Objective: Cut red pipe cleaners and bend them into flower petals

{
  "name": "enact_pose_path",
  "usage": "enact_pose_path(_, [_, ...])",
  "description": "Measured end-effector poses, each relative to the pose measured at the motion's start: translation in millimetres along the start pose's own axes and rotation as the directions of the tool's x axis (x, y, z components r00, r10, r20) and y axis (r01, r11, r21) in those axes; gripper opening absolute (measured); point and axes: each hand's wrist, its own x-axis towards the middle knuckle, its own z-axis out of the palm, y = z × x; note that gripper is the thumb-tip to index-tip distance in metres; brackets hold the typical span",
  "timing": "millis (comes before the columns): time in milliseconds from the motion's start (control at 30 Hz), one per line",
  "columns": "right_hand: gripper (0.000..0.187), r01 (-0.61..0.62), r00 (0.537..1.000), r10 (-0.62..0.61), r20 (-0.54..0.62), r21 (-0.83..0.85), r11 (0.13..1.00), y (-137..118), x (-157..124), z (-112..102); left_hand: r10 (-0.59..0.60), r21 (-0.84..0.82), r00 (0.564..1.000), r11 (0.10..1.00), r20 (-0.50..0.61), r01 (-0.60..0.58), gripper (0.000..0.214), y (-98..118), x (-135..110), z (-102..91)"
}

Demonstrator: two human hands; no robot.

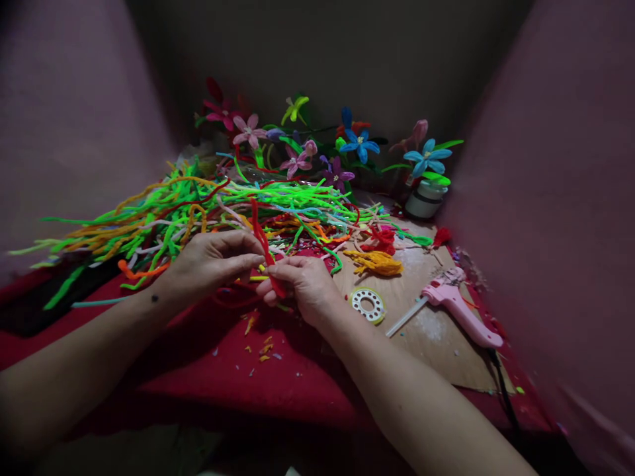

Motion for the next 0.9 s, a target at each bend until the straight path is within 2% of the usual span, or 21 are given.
enact_pose_path(67, [0.014,0.010,1.000,-0.010,0.004,-0.001,1.000,-1,-1,0,-0.048,-0.047,0.999,0.998,-0.010,0.048,0.011,2,-1,1.9])
enact_pose_path(167, [0.015,0.022,1.000,-0.022,0.008,-0.020,1.000,-2,-2,1,-0.131,-0.097,0.991,0.986,0.040,0.135,0.015,4,-2,4.7])
enact_pose_path(233, [0.016,0.020,1.000,-0.020,0.004,-0.040,0.999,-2,-3,2,-0.129,-0.082,0.991,0.988,0.034,0.132,0.016,4,-3,6.2])
enact_pose_path(333, [0.017,0.017,1.000,-0.018,-0.007,-0.063,0.998,-1,-3,3,-0.072,-0.019,0.997,0.997,-0.041,0.071,0.018,2,-5,7.7])
enact_pose_path(467, [0.017,0.012,0.999,-0.014,-0.030,-0.069,0.998,0,-4,4,0.010,0.079,0.997,0.997,-0.071,-0.004,0.020,-4,-9,9.2])
enact_pose_path(600, [0.020,0.013,0.999,-0.015,-0.048,-0.044,0.999,0,-3,4,0.222,0.291,0.968,0.940,-0.117,-0.180,0.014,-5,-13,9.9])
enact_pose_path(667, [0.019,0.009,0.999,-0.011,-0.044,-0.040,0.999,0,-3,2,0.340,0.368,0.939,0.880,-0.045,-0.301,0.012,-5,-12,8.1])
enact_pose_path(733, [0.019,-0.004,1.000,0.003,-0.018,-0.054,0.999,-1,-3,1,0.410,0.406,0.907,0.816,0.094,-0.411,0.014,-6,-9,4.2])
enact_pose_path(800, [0.018,-0.002,1.000,0.004,0.019,-0.080,0.997,-2,-3,-1,0.436,0.460,0.873,0.743,0.218,-0.486,0.019,-8,-5,-1.0])
enact_pose_path(900, [0.017,0.020,0.998,-0.013,0.060,-0.126,0.992,-4,-4,-3,0.459,0.580,0.826,0.593,0.327,-0.559,0.024,-6,-2,-9.1])
